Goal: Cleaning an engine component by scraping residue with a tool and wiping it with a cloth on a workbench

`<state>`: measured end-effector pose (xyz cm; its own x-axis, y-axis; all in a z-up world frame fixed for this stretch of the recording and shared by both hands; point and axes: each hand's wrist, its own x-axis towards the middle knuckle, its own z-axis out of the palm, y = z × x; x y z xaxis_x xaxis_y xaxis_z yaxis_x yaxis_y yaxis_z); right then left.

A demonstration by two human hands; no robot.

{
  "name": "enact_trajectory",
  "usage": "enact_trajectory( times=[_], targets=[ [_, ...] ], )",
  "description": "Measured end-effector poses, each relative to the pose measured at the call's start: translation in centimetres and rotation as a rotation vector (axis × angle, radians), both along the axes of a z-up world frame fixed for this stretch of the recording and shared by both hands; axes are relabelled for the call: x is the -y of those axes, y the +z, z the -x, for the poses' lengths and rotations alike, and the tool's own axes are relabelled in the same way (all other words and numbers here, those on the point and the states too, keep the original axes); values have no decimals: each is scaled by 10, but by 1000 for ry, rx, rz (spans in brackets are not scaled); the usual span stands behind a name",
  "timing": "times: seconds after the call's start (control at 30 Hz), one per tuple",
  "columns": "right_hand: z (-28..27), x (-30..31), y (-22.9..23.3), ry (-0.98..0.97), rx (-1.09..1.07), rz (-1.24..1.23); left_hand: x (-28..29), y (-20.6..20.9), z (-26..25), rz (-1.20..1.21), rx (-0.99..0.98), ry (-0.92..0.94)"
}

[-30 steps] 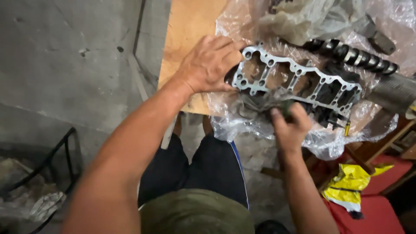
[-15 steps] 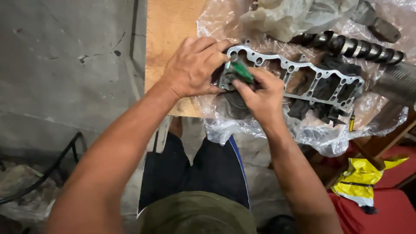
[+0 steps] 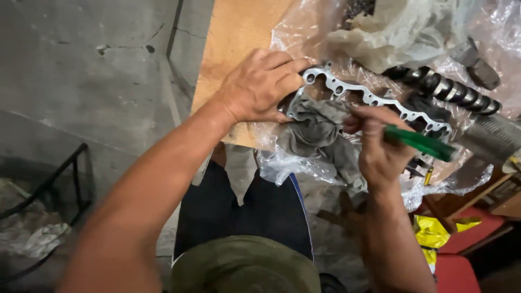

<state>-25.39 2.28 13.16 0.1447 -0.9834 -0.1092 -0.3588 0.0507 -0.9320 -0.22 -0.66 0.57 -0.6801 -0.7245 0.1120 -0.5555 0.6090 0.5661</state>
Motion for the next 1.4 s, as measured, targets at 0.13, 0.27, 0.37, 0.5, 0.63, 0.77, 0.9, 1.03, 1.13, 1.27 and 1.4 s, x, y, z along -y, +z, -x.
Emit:
enact_trajectory(
  times=[0.13, 0.27, 0.37, 0.5, 0.63, 0.77, 0.9, 1.03, 1.13, 1.27, 1.4],
  targets=[
    [-12, -8, -18, 111, 33, -52, -4, -8, -2, 52, -91, 38],
    [-9, -9, -30, 171, -73, -21, -5, -8, -4, 58, -91, 41],
    [-13, -1, -31, 245, -183, -9, -6, -10, -4, 41, -113, 33],
    [-22, 24, -14, 622, -301, 205, -6, -8, -4, 37, -102, 32],
    [-17, 36, -17, 919, -457, 266, -7, -10, -4, 73, -103, 41],
    [-40, 50, -9, 1047, -465, 257, -8, -12, -4, -22, -56, 1],
    [-59, 67, -9, 1032, -779, -199, -8, -10, -6, 84, -125, 50],
    [-48, 70, -9, 1063, -504, 177, -5, -6, -7, 9, -54, 4],
    [-45, 68, 9, 1006, -384, 134, -4, -1, -5, -96, -19, -12],
    [-43, 67, -2, 1034, -437, 146, -8, -11, -5, 9, -89, 43],
    [-54, 78, -8, 864, -615, -269, -7, -5, -5, -10, -81, 26]
  ],
)
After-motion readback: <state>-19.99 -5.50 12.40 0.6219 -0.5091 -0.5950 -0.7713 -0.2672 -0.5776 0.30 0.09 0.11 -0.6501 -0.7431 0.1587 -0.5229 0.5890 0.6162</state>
